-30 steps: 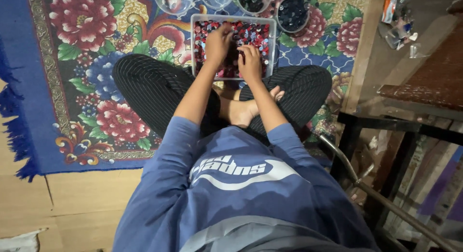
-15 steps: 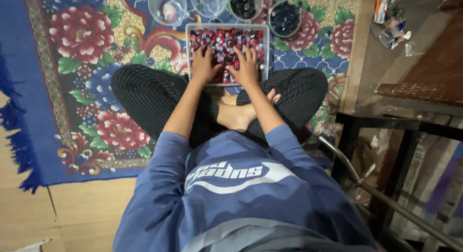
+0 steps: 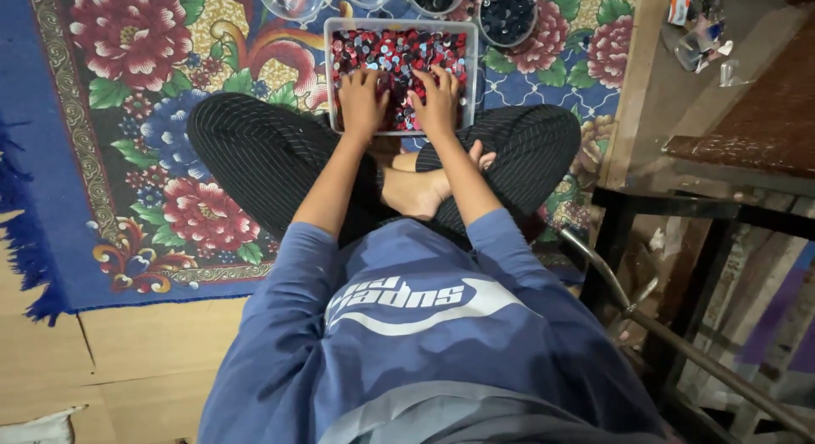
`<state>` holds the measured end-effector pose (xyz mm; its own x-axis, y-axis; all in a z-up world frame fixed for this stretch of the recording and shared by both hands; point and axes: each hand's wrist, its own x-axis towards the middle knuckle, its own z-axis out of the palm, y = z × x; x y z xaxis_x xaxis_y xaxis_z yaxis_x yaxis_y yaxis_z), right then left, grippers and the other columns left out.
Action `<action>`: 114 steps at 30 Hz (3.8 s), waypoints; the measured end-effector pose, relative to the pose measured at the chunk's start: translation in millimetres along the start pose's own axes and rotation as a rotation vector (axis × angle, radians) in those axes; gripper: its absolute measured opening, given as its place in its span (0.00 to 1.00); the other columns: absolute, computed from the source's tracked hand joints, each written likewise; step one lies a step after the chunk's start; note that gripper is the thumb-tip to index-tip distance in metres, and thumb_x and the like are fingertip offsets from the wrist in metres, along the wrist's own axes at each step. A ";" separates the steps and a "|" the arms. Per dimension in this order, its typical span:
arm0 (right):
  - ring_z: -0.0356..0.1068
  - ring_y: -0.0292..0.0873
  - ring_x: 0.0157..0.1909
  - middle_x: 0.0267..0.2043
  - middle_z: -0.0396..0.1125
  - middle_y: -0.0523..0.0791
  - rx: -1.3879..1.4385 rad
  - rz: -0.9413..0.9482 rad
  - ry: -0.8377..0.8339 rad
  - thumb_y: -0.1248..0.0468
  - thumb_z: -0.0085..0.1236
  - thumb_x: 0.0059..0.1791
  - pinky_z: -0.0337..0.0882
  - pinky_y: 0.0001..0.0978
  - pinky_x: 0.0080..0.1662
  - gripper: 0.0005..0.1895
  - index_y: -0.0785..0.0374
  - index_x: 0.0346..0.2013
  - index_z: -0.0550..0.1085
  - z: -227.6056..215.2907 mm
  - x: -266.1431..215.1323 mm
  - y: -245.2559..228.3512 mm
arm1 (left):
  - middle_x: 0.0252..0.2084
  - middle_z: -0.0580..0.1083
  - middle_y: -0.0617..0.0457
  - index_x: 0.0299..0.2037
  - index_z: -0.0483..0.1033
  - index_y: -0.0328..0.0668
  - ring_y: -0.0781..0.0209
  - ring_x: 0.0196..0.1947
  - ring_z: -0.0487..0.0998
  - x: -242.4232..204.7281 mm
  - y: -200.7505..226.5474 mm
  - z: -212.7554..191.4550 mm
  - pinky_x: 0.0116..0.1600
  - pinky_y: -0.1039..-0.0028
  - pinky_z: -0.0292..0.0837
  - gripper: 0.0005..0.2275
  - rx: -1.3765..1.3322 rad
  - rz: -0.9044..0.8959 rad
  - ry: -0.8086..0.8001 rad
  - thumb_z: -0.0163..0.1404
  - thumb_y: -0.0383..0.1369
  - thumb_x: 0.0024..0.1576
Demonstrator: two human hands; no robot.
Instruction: Sorting various colored buttons from a large central tray into smaller individual containers while sitting on the floor.
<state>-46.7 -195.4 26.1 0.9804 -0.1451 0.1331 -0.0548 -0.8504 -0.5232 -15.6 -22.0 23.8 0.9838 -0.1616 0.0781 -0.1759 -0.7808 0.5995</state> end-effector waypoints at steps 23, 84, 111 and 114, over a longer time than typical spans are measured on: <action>0.61 0.53 0.60 0.58 0.64 0.47 0.080 0.054 0.117 0.68 0.60 0.48 0.63 0.47 0.63 0.11 0.57 0.46 0.78 7.5 1.7 10.8 | 0.39 0.82 0.50 0.46 0.79 0.40 0.54 0.36 0.81 1.2 -10.6 0.2 0.45 0.67 0.76 0.08 -0.405 -0.278 0.112 0.52 0.29 0.59; 0.57 0.71 0.67 0.67 0.53 0.54 -0.220 0.355 -0.586 0.37 0.74 0.34 0.70 0.66 0.56 0.56 0.47 0.71 0.58 -31.2 1.3 3.7 | 0.73 0.54 0.35 0.73 0.51 0.63 0.26 0.71 0.57 -7.6 -0.6 -26.7 0.69 0.42 0.63 0.48 0.064 -0.288 -0.550 0.63 0.61 0.43; 0.67 0.63 0.63 0.55 0.70 0.63 0.586 0.322 0.140 0.64 0.64 0.50 0.67 0.54 0.63 0.22 0.66 0.57 0.73 58.4 -4.1 28.0 | 0.51 0.77 0.30 0.54 0.76 0.41 0.31 0.58 0.74 -8.9 -36.1 25.6 0.63 0.43 0.67 0.18 -0.654 -0.504 -0.047 0.48 0.46 0.64; 0.66 0.66 0.62 0.56 0.69 0.66 0.493 0.327 0.244 0.62 0.59 0.56 0.66 0.56 0.64 0.20 0.72 0.58 0.72 40.0 -3.0 7.8 | 0.61 0.72 0.30 0.65 0.70 0.31 0.38 0.67 0.69 -6.1 -1.7 -5.4 0.72 0.49 0.59 0.23 -0.707 -0.659 -0.041 0.46 0.43 0.67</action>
<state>-42.5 -181.4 -12.1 0.8534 -0.5179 0.0582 -0.1935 -0.4186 -0.8873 -21.1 -16.5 26.5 0.8728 0.1477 -0.4651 0.4862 -0.1808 0.8549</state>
